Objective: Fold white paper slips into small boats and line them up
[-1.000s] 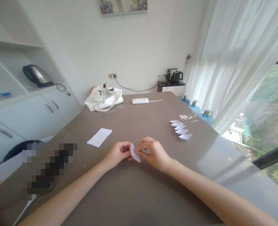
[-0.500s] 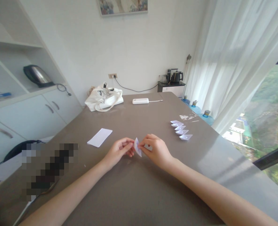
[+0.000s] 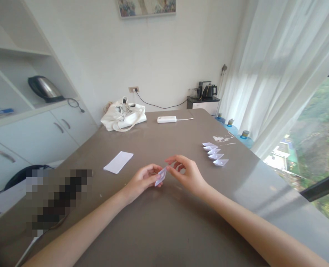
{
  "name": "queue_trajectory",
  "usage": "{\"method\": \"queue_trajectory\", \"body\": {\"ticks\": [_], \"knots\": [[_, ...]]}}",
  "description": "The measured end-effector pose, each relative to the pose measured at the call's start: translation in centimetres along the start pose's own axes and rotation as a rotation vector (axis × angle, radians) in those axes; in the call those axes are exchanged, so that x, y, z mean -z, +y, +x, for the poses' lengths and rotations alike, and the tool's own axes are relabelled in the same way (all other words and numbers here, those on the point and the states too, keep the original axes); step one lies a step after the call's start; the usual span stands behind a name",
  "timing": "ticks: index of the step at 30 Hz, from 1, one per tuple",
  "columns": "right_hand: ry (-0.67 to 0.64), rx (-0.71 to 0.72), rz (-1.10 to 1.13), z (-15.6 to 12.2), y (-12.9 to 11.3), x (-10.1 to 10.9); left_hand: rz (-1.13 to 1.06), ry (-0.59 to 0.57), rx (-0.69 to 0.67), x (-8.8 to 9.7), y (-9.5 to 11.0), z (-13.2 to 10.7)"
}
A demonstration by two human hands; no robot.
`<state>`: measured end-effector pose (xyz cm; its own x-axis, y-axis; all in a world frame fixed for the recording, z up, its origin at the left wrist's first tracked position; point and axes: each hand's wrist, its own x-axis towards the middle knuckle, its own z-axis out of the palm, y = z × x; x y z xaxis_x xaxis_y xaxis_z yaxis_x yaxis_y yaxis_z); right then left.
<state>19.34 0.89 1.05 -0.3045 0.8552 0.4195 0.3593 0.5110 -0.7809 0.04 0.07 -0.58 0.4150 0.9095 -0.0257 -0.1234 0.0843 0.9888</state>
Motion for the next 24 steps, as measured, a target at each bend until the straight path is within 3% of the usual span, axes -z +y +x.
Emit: {"method": "queue_trajectory", "body": {"ticks": [5,12,18,24], "knots": [[-0.15,-0.146,0.126,0.3,1.1,0.1,0.044,0.029,0.053,0.0,0.2,-0.1],[-0.188,-0.345,0.265,0.8,1.8,0.6,0.086,0.085,0.096,0.2,-0.1,0.2],[-0.227,-0.356,0.378,0.7,1.9,-0.1,0.127,0.066,0.097,-0.1,-0.3,0.3],[-0.276,-0.45,0.523,0.3,1.4,-1.0,0.018,0.044,0.075,0.1,-0.3,0.0]]}}
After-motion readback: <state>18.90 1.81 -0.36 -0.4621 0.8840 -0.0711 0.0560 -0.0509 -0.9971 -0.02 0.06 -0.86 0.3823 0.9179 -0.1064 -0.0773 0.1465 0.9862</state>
